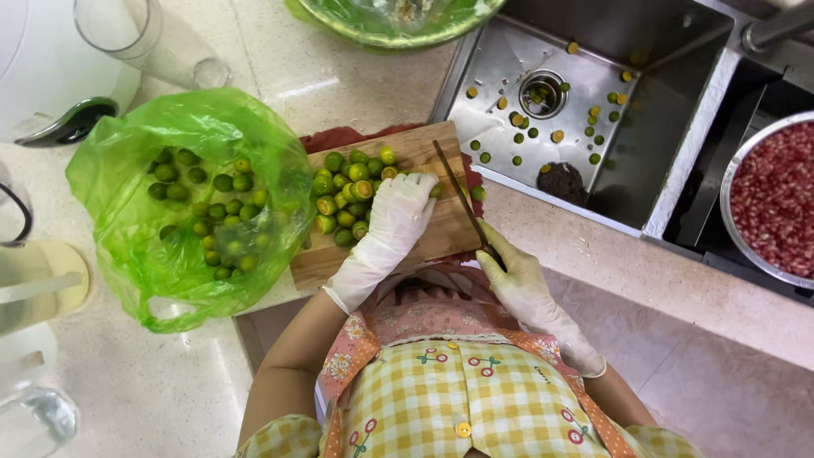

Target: The person slices several small green citrus fruits in half on a wooden cutting board using a knife. They take the fruits one at a time from a green plastic bag and place the halved pieces on the side of the board.

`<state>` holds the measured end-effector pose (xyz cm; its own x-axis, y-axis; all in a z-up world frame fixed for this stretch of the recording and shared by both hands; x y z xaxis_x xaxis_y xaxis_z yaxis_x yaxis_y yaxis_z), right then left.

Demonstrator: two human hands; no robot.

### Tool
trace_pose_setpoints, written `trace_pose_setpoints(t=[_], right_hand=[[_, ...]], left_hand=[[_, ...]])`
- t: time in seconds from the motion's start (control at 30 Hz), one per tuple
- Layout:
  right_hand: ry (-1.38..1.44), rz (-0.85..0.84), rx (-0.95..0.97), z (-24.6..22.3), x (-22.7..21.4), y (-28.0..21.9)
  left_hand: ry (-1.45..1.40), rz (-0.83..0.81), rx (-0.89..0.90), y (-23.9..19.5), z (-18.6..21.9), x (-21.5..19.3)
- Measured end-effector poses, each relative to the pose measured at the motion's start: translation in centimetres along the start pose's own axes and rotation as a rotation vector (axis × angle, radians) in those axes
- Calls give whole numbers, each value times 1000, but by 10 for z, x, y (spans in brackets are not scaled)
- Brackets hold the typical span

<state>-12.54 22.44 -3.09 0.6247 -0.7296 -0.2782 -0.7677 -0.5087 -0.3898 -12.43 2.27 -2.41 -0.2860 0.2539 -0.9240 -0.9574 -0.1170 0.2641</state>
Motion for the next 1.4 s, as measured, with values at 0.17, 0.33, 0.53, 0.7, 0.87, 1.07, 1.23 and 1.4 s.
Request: trace_pose_setpoints(t=[0.17,0.33,0.53,0.7,0.87,1.07,1.23,1.4], right_hand=[[-117,-129,-107,-1,-1,-10],[-123,-153,-11,6,-7,-8],[-91,-173,30,2,-14,-2],[-114,-190,32,-2,-13,6],[-140,-142,14,-1,6,43],[-207,-120,-55,10,6,36],[46,-18,328,50,-25,4],[195,192,228,42,-36,12]], left_hand=[[64,-81,17,3,-2,23],[48,-38,15,6,0,18],[43,-40,18,9,1,22],[25,-31,22,8,-1,25],[22,-13,36,9,2,20],[36,-37,0,12,5,17],[35,19,-53,12,6,-4],[-6,366,-255,-31,-28,-86]])
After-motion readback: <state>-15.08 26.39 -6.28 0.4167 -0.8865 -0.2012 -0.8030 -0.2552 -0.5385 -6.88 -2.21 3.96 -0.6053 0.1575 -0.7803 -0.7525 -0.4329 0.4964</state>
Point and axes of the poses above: each hand's wrist, its own y-axis towards the middle knuckle, its own x-axis out of the palm, z = x × y, the point moved 9 cm from there along y, towards the middle knuckle, and after that the axes turned 11 degrees about y, right-handed, at the moved point
